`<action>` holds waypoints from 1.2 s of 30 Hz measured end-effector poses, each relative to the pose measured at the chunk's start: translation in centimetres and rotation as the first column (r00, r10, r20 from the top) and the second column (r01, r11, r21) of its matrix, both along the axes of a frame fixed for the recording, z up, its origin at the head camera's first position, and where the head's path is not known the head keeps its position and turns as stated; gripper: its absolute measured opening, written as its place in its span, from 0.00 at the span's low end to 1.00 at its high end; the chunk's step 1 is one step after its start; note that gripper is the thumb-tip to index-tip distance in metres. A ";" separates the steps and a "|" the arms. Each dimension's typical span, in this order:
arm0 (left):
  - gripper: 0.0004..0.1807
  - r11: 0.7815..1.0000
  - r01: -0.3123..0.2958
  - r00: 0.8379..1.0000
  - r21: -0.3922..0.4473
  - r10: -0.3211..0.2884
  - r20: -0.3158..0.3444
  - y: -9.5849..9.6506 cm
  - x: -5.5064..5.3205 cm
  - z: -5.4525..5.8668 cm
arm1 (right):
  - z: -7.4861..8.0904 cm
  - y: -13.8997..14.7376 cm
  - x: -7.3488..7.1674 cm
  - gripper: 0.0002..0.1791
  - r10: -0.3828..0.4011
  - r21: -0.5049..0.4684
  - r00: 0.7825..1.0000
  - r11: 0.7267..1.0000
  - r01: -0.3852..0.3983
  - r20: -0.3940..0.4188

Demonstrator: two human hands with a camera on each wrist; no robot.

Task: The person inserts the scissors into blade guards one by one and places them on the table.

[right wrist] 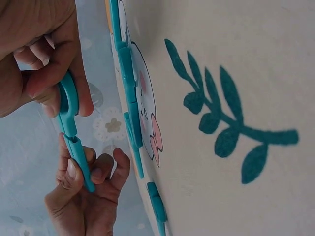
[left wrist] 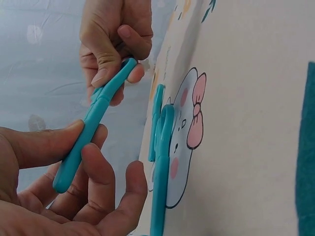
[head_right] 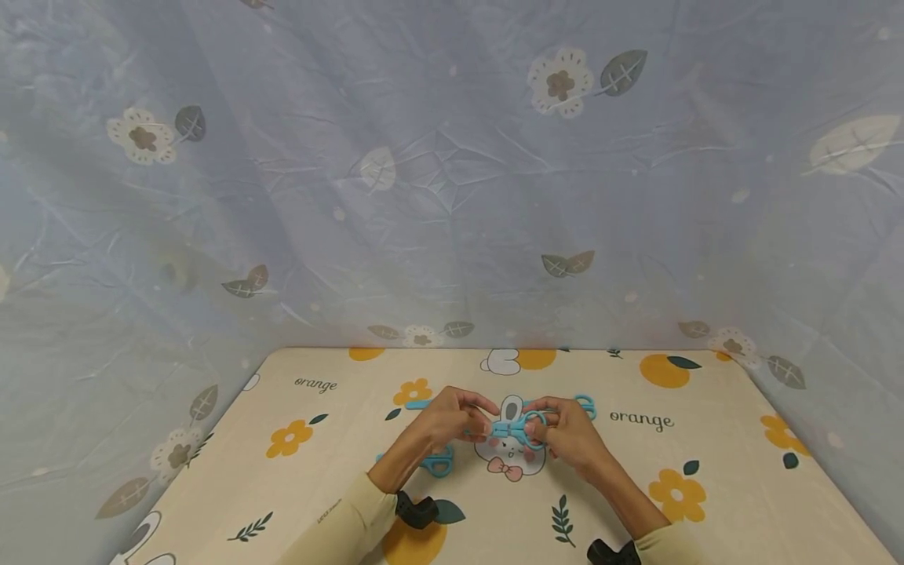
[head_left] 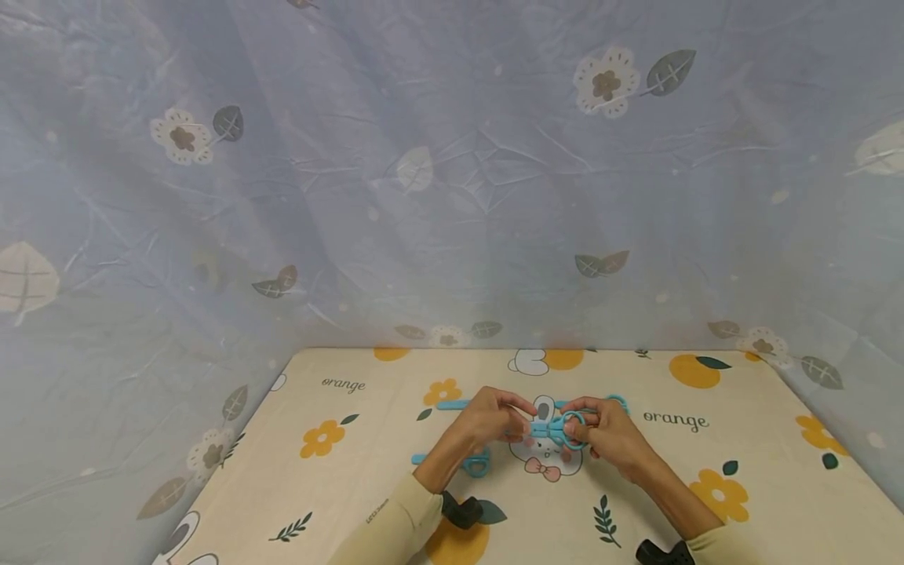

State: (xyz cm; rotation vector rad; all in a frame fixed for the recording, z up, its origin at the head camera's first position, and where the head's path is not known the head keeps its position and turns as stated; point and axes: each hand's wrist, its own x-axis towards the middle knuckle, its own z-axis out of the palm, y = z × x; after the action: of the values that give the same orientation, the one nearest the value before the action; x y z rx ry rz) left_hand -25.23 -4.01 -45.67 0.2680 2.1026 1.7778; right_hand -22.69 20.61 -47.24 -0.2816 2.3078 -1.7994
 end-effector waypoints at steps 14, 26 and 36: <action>0.22 1.000 0.023 0.999 -0.011 -0.023 -0.039 0.3 0.2 0.0 | 0.4 -0.3 0.2 0.19 -0.015 0.018 0.999 1.000 0.015 0.032; 0.14 0.999 0.040 0.999 -0.010 -0.040 -0.001 0.2 -0.1 -0.3 | 0.1 -0.7 0.4 0.18 -0.032 0.058 0.999 0.998 0.031 0.018; 0.10 0.977 0.182 0.983 -0.106 -0.183 -0.002 -0.7 -0.3 0.0 | -0.2 0.3 0.2 0.26 0.090 0.084 0.993 0.992 -0.097 0.081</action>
State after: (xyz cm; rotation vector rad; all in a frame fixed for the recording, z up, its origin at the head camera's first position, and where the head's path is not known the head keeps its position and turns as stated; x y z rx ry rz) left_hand -25.58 -4.73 -45.71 0.4294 2.0984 1.5583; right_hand -22.46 20.94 -47.40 -0.2960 2.2735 -1.6315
